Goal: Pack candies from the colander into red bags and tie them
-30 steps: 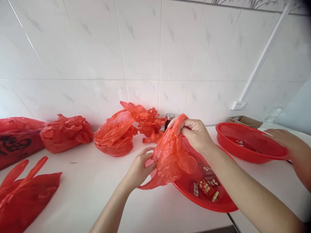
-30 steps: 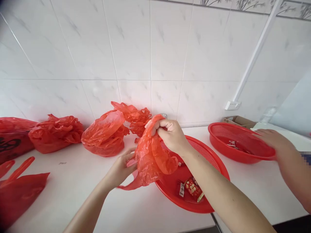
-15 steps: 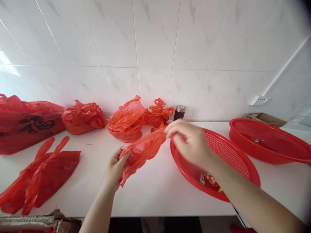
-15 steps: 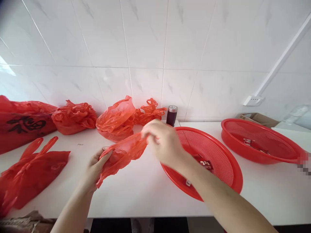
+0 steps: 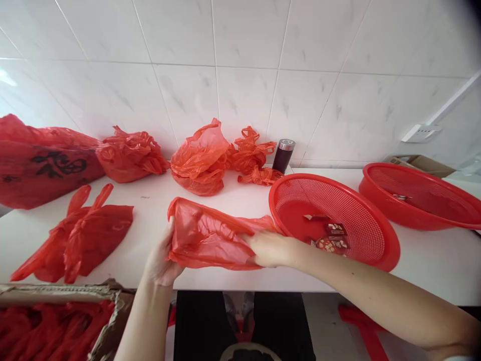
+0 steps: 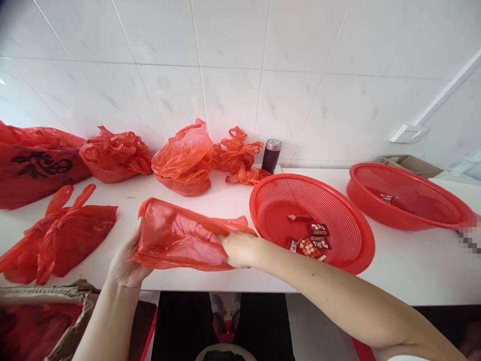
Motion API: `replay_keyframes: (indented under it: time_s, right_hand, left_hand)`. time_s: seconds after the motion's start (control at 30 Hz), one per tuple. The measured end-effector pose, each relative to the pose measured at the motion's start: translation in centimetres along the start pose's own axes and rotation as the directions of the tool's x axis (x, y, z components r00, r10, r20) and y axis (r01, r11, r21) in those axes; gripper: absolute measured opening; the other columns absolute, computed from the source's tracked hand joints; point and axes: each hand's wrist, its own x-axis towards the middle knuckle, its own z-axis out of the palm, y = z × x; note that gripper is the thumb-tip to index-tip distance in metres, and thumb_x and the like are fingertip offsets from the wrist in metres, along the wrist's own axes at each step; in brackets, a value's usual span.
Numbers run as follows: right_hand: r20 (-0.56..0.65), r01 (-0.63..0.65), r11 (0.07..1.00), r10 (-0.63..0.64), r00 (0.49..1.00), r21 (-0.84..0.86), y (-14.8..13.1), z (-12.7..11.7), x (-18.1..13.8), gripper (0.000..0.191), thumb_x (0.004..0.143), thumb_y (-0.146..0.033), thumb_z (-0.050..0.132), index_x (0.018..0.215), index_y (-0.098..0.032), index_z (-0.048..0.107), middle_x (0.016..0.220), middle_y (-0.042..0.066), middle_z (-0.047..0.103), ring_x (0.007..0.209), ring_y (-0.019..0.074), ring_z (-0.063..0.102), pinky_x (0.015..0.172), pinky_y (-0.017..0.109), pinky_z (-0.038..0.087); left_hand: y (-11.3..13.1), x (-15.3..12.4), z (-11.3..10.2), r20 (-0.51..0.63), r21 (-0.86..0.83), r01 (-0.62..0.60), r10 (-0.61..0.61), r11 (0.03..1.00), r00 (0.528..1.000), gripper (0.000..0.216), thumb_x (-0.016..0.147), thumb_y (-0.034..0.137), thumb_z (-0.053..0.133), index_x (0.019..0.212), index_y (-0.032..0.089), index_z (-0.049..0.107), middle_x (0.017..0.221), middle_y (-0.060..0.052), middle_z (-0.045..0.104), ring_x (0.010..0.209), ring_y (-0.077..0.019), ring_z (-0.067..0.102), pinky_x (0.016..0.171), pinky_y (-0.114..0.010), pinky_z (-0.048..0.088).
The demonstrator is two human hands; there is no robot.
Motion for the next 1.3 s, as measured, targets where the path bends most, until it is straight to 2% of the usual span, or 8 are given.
replay_keyframes:
  time_s: [0.13,0.33,0.5,0.57,0.67,0.83,1.07,1.3]
  right_hand:
    - [-0.012,-0.121,0.993,0.121,0.993,0.005,0.9,-0.2,0.5,0.082,0.075,-0.022,0.058,0.150,-0.020,0.025,0.089,0.013,0.068,0.064,0.0236,0.064,0.051,0.029,0.044]
    - [0.084,-0.181,0.983,0.183,0.979,-0.032,0.4,0.2,0.7,0.031,0.082,-0.033,0.058,0.092,-0.007,0.072,0.087,0.020,0.068,0.075,0.0310,0.067,0.061,0.038,0.050]
    - [-0.248,0.336,0.838,-0.248,0.936,0.430,1.4,-2.1,-3.1,0.035,0.088,-0.040,0.057,0.119,-0.026,0.064,0.116,0.006,0.066,0.097,0.0183,0.065,0.082,0.028,0.051]
    - [-0.419,0.407,0.746,-0.189,0.888,0.527,4.3,-3.5,-5.0,0.036,0.090,-0.039,0.053,0.125,-0.029,0.059,0.119,0.003,0.064,0.104,0.0156,0.062,0.088,0.027,0.049]
    - [-0.405,0.094,0.874,0.123,0.906,0.477,11.0,-3.9,-7.4,0.055,0.084,-0.039,0.061,0.137,-0.031,0.048,0.131,0.006,0.056,0.117,0.0225,0.056,0.098,0.038,0.045]
    - [0.102,-0.537,0.825,0.527,0.844,0.176,19.8,1.4,-9.4,0.135,0.040,-0.040,0.089,0.150,-0.042,0.012,0.159,0.011,0.000,0.138,0.0513,0.011,0.100,0.064,0.033]
    - [0.118,-0.467,0.839,0.453,0.884,0.280,23.4,5.2,-8.0,0.142,0.039,-0.055,0.086,0.150,-0.043,-0.002,0.155,0.010,-0.021,0.135,0.0467,0.027,0.096,0.048,0.043]
    - [0.000,-0.448,0.839,0.471,0.882,0.310,25.6,3.8,-4.1,0.100,0.051,-0.048,0.084,0.140,-0.028,0.041,0.141,0.014,0.038,0.119,0.0340,0.049,0.088,0.037,0.046]
  left_hand:
    - [-1.9,-0.4,-0.2,0.120,0.250,-0.167,0.141,0.954,0.983,0.072,0.068,0.029,0.078,0.135,0.031,0.049,0.123,-0.006,0.064,0.111,-0.0279,0.061,0.082,-0.034,0.057]
    - [-2.5,1.7,-2.3,0.042,0.642,-0.238,0.277,0.729,0.960,0.051,0.066,0.011,0.062,0.116,0.020,0.068,0.122,-0.008,0.066,0.118,-0.0280,0.057,0.089,-0.030,0.050]
    - [-2.0,1.2,-2.0,0.080,0.467,-0.056,0.021,0.882,0.997,0.056,0.072,0.027,0.069,0.127,0.020,0.060,0.109,-0.009,0.071,0.090,-0.0239,0.068,0.069,-0.026,0.054]
    - [-2.0,0.8,-1.4,0.120,0.392,0.021,-0.074,0.920,0.990,0.063,0.071,0.032,0.073,0.131,0.021,0.056,0.109,-0.011,0.071,0.085,-0.0238,0.069,0.068,-0.029,0.056]
    - [-2.2,0.4,-0.4,0.130,0.366,0.076,-0.132,0.927,0.983,0.063,0.068,0.034,0.077,0.127,0.022,0.058,0.106,-0.011,0.072,0.079,-0.0238,0.070,0.066,-0.031,0.058]
    - [-2.1,-0.7,1.7,0.060,0.345,0.122,-0.151,0.931,0.987,0.056,0.064,0.032,0.080,0.117,0.023,0.062,0.099,-0.007,0.074,0.074,-0.0207,0.071,0.064,-0.026,0.058]
    - [-2.9,-2.5,4.4,0.030,0.332,0.199,-0.221,0.922,0.975,0.054,0.059,0.029,0.081,0.110,0.022,0.066,0.093,-0.007,0.075,0.067,-0.0210,0.070,0.058,-0.026,0.059]
    - [-4.0,-0.4,3.8,-0.130,0.159,0.031,-0.010,0.987,0.991,0.047,0.061,0.020,0.078,0.108,0.025,0.067,0.088,0.000,0.072,0.065,-0.0145,0.067,0.055,-0.020,0.056]
